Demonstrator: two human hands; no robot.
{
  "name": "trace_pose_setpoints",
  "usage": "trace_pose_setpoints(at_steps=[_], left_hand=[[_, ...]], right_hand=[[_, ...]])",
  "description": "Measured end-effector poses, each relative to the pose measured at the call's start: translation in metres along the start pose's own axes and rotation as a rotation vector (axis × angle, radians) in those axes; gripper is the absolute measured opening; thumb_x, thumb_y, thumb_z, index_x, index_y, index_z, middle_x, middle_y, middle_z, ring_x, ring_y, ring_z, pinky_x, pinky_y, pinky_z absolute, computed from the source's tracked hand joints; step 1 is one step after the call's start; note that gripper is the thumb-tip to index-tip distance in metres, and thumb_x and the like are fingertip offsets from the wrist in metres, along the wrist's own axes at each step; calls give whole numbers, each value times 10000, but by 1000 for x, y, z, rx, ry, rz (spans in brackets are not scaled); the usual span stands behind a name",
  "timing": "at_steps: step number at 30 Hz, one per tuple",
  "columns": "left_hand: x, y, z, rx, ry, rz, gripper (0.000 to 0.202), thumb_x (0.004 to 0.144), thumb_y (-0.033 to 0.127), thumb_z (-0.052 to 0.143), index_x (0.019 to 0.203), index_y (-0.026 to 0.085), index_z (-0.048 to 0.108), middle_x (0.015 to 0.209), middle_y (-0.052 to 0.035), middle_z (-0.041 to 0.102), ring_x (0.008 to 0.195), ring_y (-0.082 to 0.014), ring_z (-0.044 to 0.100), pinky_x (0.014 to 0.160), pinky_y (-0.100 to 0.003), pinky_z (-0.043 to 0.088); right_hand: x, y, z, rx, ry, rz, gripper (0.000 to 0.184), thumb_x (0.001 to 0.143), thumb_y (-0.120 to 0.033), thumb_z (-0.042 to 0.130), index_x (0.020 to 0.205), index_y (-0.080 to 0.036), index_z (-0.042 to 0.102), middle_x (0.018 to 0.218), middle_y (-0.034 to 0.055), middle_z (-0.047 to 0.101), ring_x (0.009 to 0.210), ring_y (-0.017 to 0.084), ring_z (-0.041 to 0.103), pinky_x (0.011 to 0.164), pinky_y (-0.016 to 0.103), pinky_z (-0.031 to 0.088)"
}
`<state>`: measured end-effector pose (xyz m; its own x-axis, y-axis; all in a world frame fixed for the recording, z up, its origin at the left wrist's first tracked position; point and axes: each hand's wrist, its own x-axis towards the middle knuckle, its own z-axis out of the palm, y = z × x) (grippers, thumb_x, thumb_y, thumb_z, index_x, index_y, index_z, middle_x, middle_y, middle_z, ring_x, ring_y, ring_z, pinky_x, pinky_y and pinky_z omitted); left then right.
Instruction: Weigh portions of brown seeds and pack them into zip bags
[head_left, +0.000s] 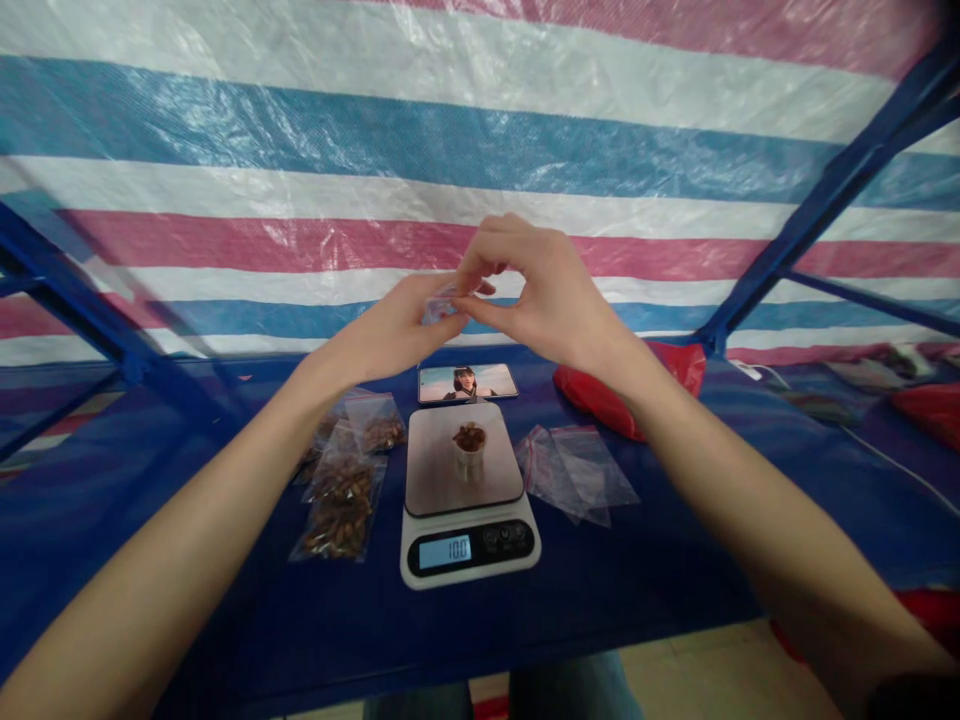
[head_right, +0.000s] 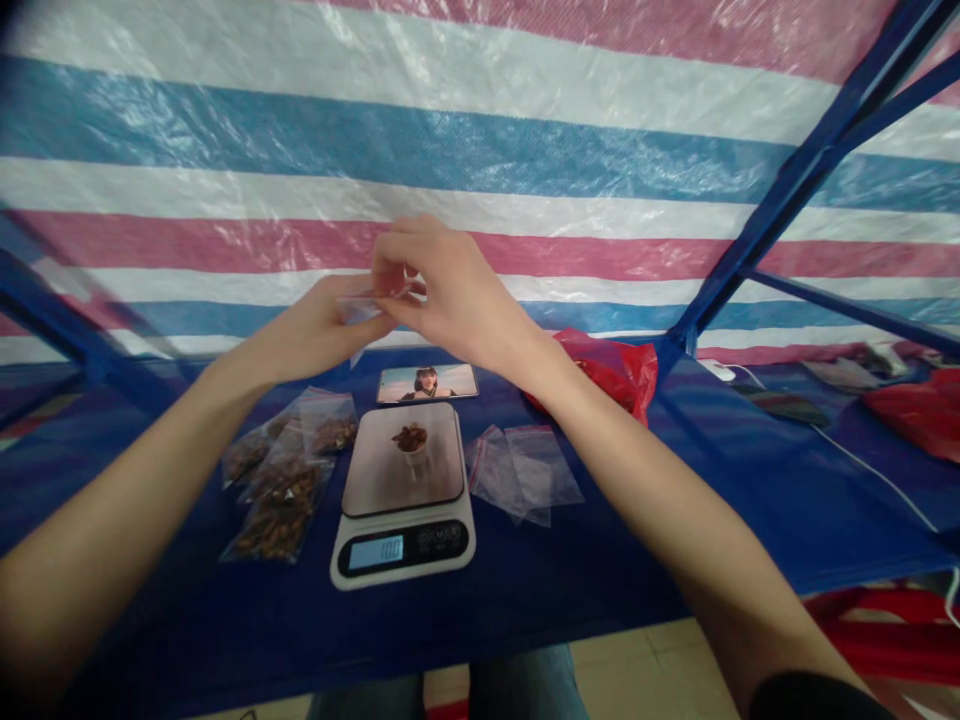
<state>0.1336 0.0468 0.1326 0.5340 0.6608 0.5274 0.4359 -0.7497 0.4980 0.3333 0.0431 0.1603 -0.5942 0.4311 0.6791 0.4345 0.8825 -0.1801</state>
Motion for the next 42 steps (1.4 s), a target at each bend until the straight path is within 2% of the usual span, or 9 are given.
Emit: trace_pose_setpoints(at_steps=[5,11,16,20,25,29,33,38,42], left_hand=[[2,-5,1,57,-9,23,165,943,208,572,1057,187,689,992,-27,726,1084,-251,679,1049,-408,513],[3,-8,-8,70,-123,4,215,987,250,526,1070,190,715,1040,-42,761,1006,-226,688,975,-386,536],[0,-18,-12,35,-80,-13,245,1000,323,534,1081,184,719,1027,-46,757,1060,-233,682,1032,-404,513],[2,-17,-5,49,-117,-6,228,993,268,532,1107,195,715,1060,-29,771,1030,-203,689,965,-355,518],[5,-15,6,-8,-176,-43,187,951,239,527,960,191,708,967,-8,761,925,-195,679,850,-329,527],[5,-19,10,28,-162,-71,182,934,246,512,969,203,685,986,-23,754,950,-214,672,886,-356,524],[4,-22,12,40,-152,-58,148,904,233,527,986,206,647,1021,-31,738,956,-218,657,877,-360,505],[4,-20,14,98,-145,-75,16,854,190,567,857,205,564,828,-8,642,769,-178,581,704,-326,426],[3,-16,15,236,-137,-70,93,810,132,575,806,215,533,783,1,604,732,-174,560,670,-330,383]], right_hand=[[-5,-1,4,-69,32,21,100,973,-245,698,882,-253,658,994,82,704,1068,302,633,965,468,554],[-12,-3,6,-94,60,42,77,989,-187,657,933,-237,672,980,76,702,1035,282,658,961,445,542],[-14,5,11,11,29,-27,89,1014,-204,616,1017,-244,696,1020,70,707,1032,258,654,935,416,538],[-15,15,17,49,34,-126,184,1033,-202,557,1099,-225,728,1046,74,707,1016,237,643,890,397,530],[-16,22,19,34,-25,-192,164,1017,-202,595,968,-200,751,975,73,701,941,220,632,834,369,485],[-16,28,19,38,-61,-186,164,1008,-213,626,912,-201,759,910,58,744,893,213,654,835,368,481],[-18,29,18,58,-76,-144,165,1016,-233,630,981,-202,789,970,63,791,895,208,698,821,347,494],[-17,21,10,132,-291,-131,194,1012,-346,685,1079,-199,792,1126,68,800,1002,220,734,876,330,504],[-17,14,10,138,-439,-96,255,1049,-406,630,1122,-210,775,1125,67,791,1021,227,728,866,328,502]])
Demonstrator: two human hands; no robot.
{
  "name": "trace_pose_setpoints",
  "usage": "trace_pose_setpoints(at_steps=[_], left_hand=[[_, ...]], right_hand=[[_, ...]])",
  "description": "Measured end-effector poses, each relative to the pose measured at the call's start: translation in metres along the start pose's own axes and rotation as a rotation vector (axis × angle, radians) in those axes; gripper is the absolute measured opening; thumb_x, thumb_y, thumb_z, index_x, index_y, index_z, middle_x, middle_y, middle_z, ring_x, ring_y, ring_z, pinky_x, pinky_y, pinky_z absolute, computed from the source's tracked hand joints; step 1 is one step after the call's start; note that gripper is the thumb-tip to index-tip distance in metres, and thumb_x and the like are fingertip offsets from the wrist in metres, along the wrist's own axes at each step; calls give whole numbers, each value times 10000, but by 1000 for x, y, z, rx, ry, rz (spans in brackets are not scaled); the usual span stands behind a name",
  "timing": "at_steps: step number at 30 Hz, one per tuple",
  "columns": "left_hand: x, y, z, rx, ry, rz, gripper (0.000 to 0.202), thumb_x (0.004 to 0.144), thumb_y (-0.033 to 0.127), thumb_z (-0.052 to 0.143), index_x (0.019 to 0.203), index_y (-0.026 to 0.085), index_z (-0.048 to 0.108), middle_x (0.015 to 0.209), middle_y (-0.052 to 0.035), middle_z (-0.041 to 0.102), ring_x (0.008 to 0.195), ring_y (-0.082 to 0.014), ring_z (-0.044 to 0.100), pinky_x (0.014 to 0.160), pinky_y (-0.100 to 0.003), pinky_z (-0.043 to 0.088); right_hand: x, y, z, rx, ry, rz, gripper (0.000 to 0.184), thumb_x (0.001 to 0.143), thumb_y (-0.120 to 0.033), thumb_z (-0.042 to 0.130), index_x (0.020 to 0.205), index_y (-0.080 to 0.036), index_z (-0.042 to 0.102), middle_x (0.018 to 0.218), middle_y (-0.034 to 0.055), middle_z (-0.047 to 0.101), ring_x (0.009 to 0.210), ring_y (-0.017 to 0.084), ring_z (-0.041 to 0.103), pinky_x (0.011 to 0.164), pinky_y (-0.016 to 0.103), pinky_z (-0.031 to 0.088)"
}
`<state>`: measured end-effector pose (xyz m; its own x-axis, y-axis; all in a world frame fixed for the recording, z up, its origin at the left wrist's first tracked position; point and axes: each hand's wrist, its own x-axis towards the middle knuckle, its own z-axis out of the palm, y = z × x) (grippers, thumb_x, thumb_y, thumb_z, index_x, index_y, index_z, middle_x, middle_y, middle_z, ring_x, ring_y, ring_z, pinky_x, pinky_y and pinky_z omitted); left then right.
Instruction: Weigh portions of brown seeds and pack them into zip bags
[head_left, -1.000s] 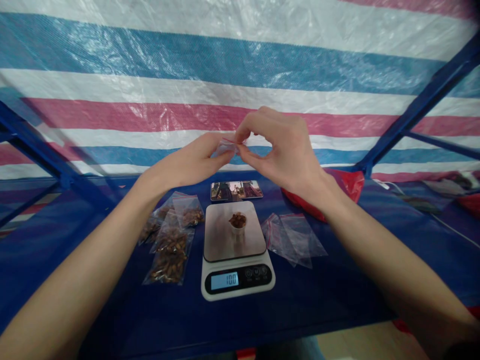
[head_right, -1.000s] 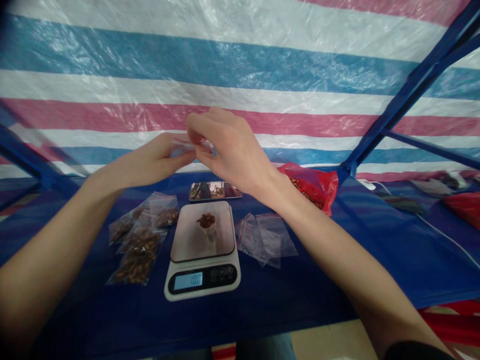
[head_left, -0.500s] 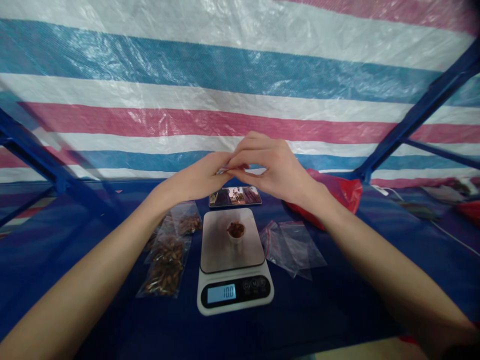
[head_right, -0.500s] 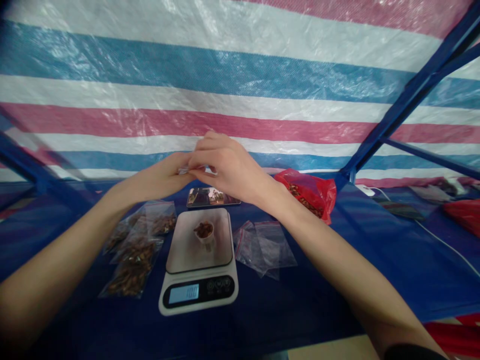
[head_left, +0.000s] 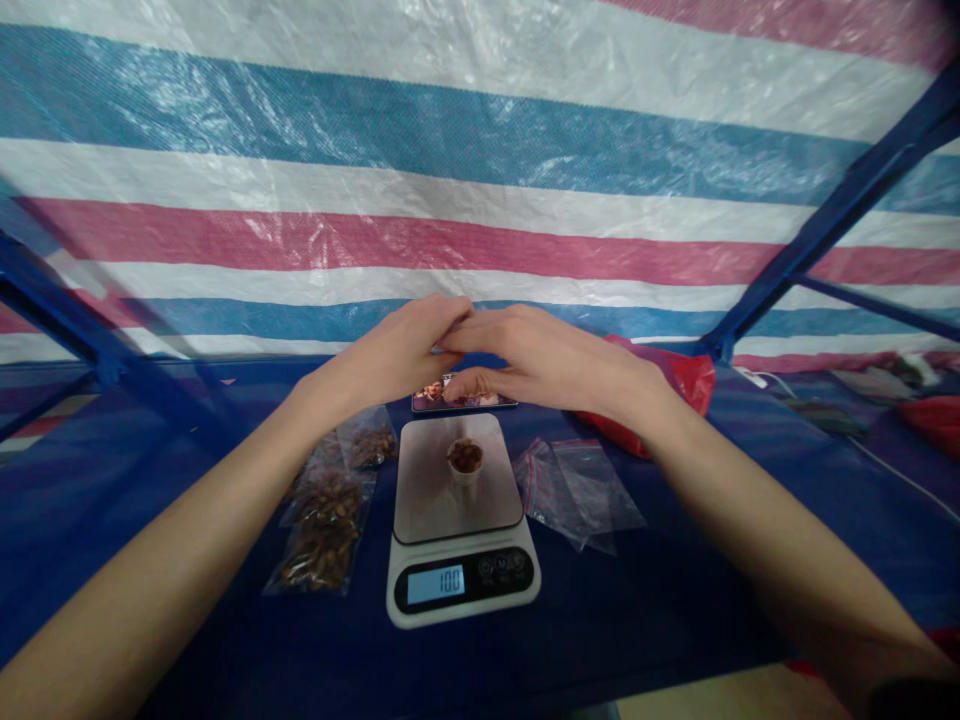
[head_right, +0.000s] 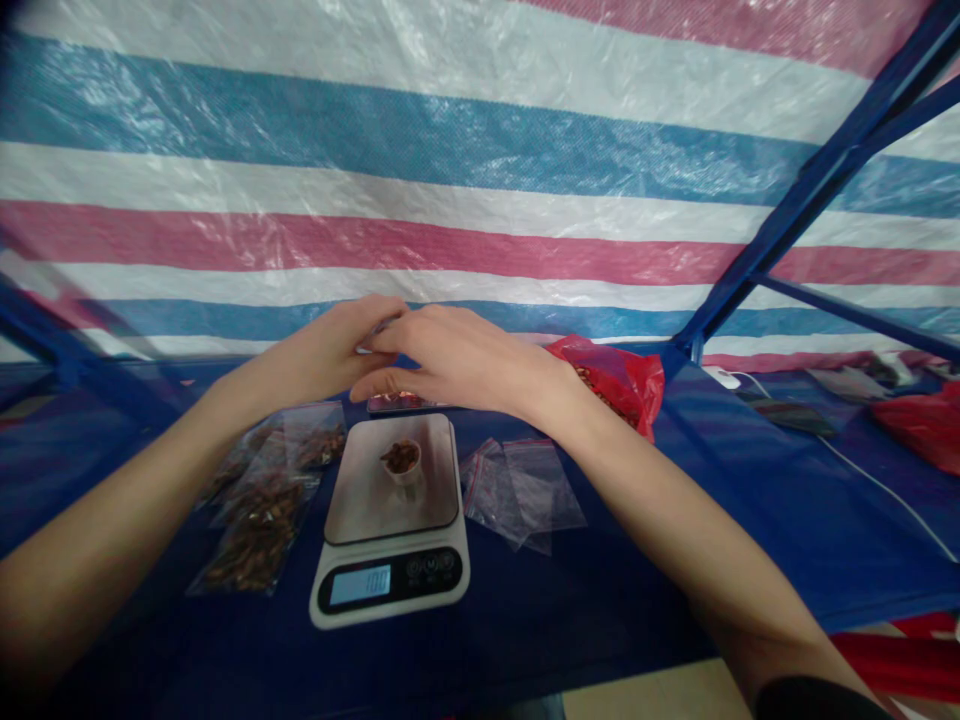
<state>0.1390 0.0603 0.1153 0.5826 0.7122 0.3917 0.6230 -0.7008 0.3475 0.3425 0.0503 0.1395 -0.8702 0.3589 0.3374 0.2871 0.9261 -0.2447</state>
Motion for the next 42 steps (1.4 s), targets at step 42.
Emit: trace_pose_setpoints(at_steps=[42], left_hand=[[-98,-16,31,220,58,-166,204,973,259,538,1135,210,652,935,-36,686,831,-209,663,797,-344,486]], right_hand=[[-93,-9,101,470,375,424,641,757,-334,943,1344,-262,695,1375,92,714,1281,291,661,1103,469,519]])
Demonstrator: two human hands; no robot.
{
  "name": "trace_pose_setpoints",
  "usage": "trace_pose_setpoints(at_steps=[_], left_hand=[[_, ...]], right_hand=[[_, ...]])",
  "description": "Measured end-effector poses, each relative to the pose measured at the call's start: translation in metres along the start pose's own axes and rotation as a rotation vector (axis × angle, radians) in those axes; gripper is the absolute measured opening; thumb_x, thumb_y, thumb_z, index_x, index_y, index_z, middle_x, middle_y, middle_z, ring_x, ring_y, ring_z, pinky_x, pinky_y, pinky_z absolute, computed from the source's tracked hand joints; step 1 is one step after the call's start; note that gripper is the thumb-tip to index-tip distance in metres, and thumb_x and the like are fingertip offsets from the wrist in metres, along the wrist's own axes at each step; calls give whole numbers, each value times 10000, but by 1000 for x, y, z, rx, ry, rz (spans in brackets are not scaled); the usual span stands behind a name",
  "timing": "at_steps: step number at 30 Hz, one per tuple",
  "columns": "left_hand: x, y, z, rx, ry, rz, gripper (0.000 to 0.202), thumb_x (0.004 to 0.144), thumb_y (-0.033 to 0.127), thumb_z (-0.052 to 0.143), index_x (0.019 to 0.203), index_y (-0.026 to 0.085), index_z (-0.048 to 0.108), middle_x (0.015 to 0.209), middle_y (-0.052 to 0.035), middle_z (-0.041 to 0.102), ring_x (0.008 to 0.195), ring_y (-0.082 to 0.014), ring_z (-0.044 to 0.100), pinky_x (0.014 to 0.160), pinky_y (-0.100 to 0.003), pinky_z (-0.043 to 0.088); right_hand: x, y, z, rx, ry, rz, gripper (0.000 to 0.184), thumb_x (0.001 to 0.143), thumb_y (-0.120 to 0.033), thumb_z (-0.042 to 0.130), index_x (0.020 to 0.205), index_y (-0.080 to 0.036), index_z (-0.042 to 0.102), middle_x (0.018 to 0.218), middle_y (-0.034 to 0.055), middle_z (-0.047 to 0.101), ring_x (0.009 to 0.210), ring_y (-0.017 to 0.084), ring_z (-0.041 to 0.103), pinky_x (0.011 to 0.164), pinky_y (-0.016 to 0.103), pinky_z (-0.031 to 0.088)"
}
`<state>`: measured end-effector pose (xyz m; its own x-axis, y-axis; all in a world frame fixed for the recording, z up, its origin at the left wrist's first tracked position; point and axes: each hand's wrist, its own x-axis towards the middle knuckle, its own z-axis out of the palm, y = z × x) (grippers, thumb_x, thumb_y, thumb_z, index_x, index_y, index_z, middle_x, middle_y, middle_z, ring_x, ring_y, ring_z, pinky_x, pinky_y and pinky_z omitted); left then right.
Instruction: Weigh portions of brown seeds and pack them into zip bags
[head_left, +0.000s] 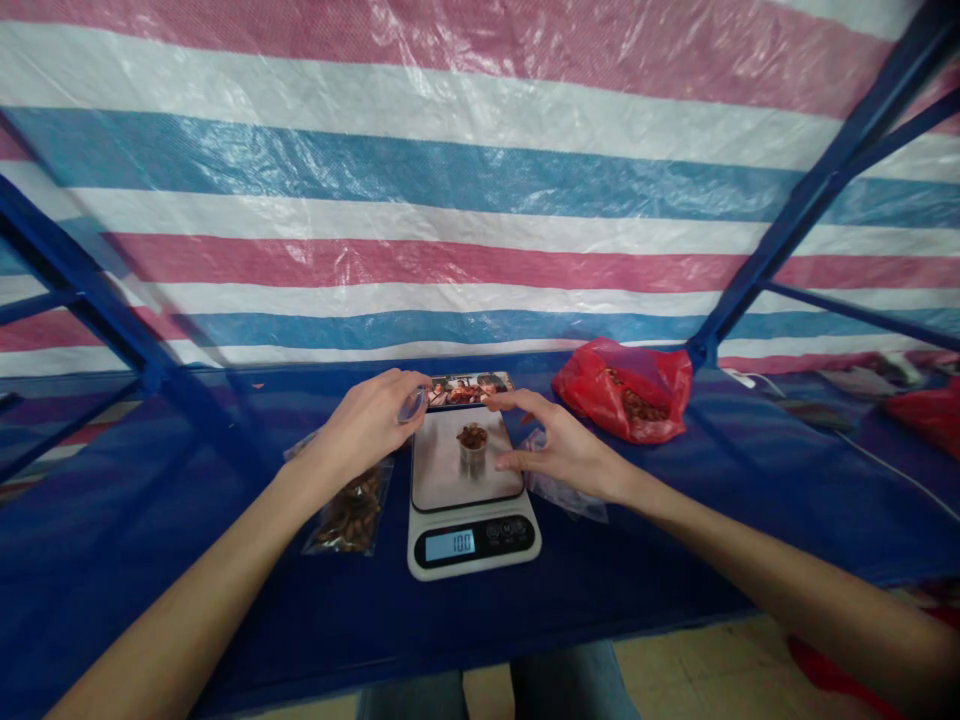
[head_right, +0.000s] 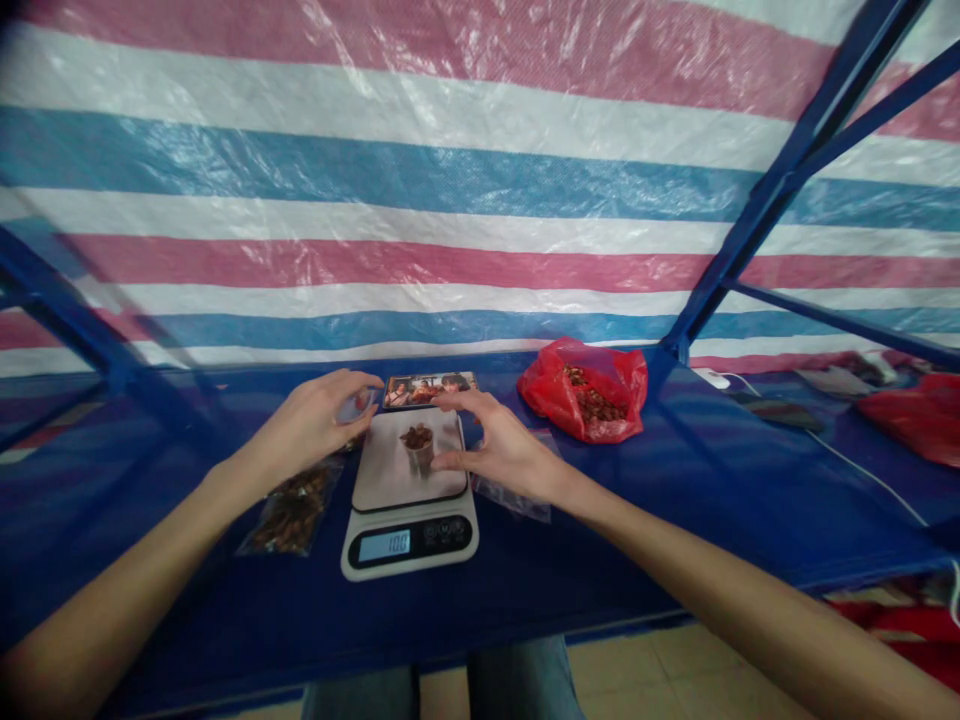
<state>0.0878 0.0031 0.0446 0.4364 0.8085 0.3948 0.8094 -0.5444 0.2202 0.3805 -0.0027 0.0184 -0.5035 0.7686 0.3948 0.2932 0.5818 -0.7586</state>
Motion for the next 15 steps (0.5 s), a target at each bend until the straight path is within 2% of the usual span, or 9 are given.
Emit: trace_pose_setpoints(at_steps=[2,5,11,15], left_hand=[[-4,6,5,32,11,-7,233,983,261,531,1188,216,633,967,-41,687,841,-215,666,808,-351,498],[-5,14,10,67,34,-19,123,966,238,547,1059,219,625,937,-38,676,868,-231,662,811,-357,503],[-7,17,14,52,102,-81,42,930,213,579,966,227,593,958,-42,665,918,-246,659,832,-377,519],[-9,19,17,-23,100,-77,112,896,168,580,981,224,625,1024,-63,697,988,-259,672,894,-406,543]], right_hand=[[-1,4,17,-18,74,40,566,721,-326,964,1236,-250,739,1317,94,728,1280,299,649,1123,487,485],[4,0,30,-50,137,97,466,719,-312,962,1140,-245,774,1259,93,741,1276,310,631,1110,495,466],[13,-16,30,-59,99,62,289,728,-238,946,981,-234,807,1102,58,781,1187,286,648,1086,476,465],[14,-22,34,104,115,101,261,781,-241,882,1014,-206,769,1053,50,781,984,223,715,907,385,564]])
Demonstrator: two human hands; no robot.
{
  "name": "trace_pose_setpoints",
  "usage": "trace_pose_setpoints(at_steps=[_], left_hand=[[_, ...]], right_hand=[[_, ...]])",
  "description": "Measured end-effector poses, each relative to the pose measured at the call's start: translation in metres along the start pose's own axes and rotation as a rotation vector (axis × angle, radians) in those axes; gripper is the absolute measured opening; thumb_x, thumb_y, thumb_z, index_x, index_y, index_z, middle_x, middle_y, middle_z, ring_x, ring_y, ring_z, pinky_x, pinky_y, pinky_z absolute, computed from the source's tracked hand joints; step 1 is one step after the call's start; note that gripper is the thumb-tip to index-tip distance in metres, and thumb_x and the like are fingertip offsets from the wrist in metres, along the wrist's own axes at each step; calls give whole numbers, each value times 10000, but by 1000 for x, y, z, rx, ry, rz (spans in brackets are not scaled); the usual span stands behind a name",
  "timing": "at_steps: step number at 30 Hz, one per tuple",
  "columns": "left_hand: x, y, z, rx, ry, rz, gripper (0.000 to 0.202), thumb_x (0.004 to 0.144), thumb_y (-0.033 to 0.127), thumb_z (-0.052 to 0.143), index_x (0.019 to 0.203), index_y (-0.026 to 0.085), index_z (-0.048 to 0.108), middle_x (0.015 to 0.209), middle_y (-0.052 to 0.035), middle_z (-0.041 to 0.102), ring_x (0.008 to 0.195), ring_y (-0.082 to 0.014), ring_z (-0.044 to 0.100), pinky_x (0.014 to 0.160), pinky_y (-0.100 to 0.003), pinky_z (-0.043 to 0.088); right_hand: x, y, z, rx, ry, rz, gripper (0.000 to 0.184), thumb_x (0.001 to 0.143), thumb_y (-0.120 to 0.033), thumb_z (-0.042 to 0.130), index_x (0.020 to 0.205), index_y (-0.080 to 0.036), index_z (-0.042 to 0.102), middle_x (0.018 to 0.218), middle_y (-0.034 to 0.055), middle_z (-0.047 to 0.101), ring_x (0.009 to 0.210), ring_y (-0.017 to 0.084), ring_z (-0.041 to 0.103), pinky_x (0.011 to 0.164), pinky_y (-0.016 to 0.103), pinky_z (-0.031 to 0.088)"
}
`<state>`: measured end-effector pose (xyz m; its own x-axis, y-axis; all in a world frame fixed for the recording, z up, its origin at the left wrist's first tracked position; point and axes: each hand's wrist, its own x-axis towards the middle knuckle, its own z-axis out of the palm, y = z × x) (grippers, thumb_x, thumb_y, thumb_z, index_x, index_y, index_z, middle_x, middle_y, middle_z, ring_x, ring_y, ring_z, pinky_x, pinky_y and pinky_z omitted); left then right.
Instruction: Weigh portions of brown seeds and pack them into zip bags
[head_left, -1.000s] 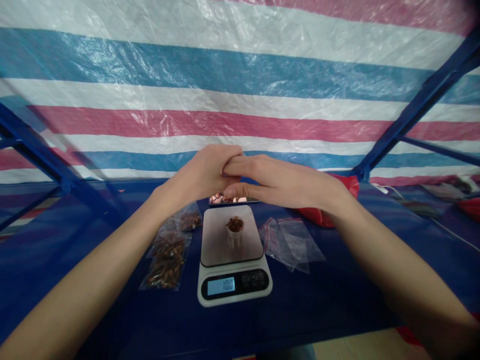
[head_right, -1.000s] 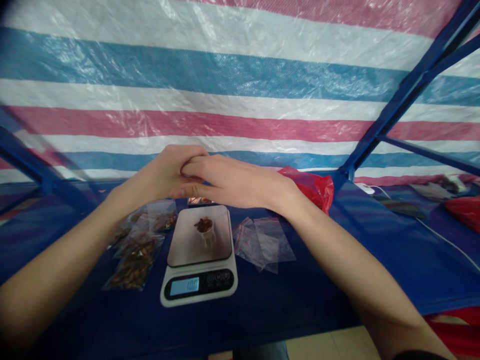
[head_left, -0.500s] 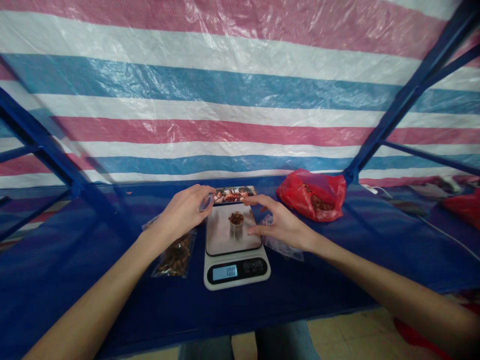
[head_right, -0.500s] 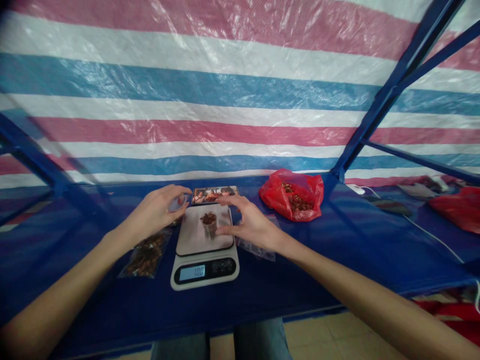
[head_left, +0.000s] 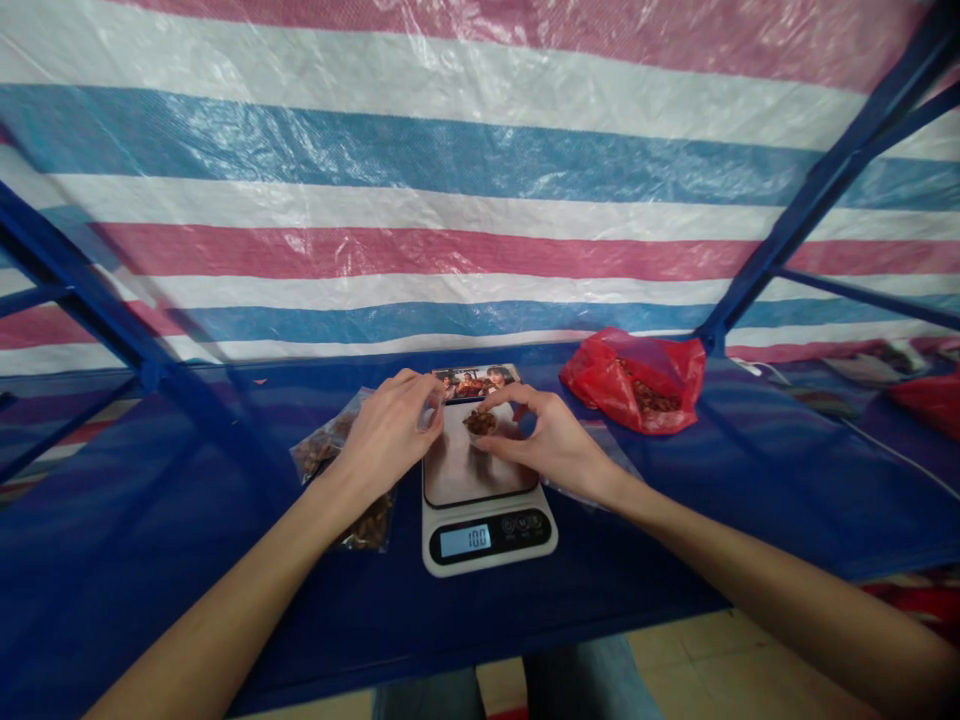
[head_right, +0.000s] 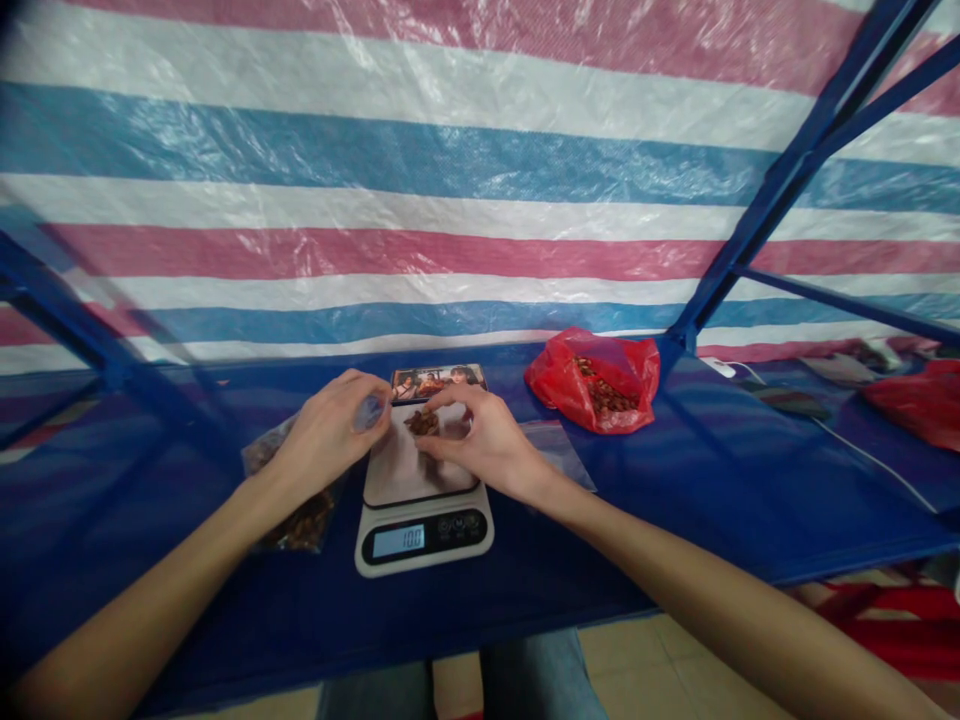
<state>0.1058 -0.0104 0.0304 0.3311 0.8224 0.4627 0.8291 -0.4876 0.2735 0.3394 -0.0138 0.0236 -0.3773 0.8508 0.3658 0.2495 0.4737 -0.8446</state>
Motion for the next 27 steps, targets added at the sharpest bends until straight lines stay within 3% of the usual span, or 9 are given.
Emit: trace_pose_setpoints(at_steps=[2,8,12,17,24,27], left_hand=[[-1,1,1,-30,-14,-2,147,886,160,579,1003,225,640,1048,-73,710,1025,-272,676,922,-427,548],[-1,4,1,-87,-25,-75,169,819,190,658,980,240,657,1045,-69,716,1023,-299,685,925,-465,553],[0,6,-1,-118,-27,-133,191,790,189,674,976,232,663,1022,-68,714,1006,-298,688,906,-453,549],[0,7,-3,-134,-26,-207,181,766,215,702,945,214,674,989,-76,722,932,-285,696,829,-410,535],[0,4,-4,-356,89,-243,278,744,236,712,1018,190,725,957,-47,769,847,-232,706,762,-338,522],[2,5,-8,-536,146,-275,232,776,307,753,973,186,732,898,-21,771,834,-209,704,759,-310,527]], right_hand=[[1,-3,2,98,-5,18,257,802,-253,856,1032,-191,759,1082,62,780,966,212,728,877,367,578],[13,-12,7,175,-92,-55,245,871,-289,812,1095,-192,785,1146,82,796,1054,228,728,971,419,563],[25,-10,12,211,-94,-71,341,846,-308,845,1148,-194,735,1109,70,800,1018,212,748,963,407,571],[36,-14,13,21,-67,-139,285,813,-246,865,1026,-202,681,933,6,748,858,172,698,787,321,537],[56,-37,16,-183,-202,-423,208,934,-183,765,1138,-226,764,1059,44,705,977,192,661,880,341,515],[64,-49,4,-217,-137,-472,189,964,-254,746,1151,-231,769,1066,49,691,970,194,647,855,332,511]])
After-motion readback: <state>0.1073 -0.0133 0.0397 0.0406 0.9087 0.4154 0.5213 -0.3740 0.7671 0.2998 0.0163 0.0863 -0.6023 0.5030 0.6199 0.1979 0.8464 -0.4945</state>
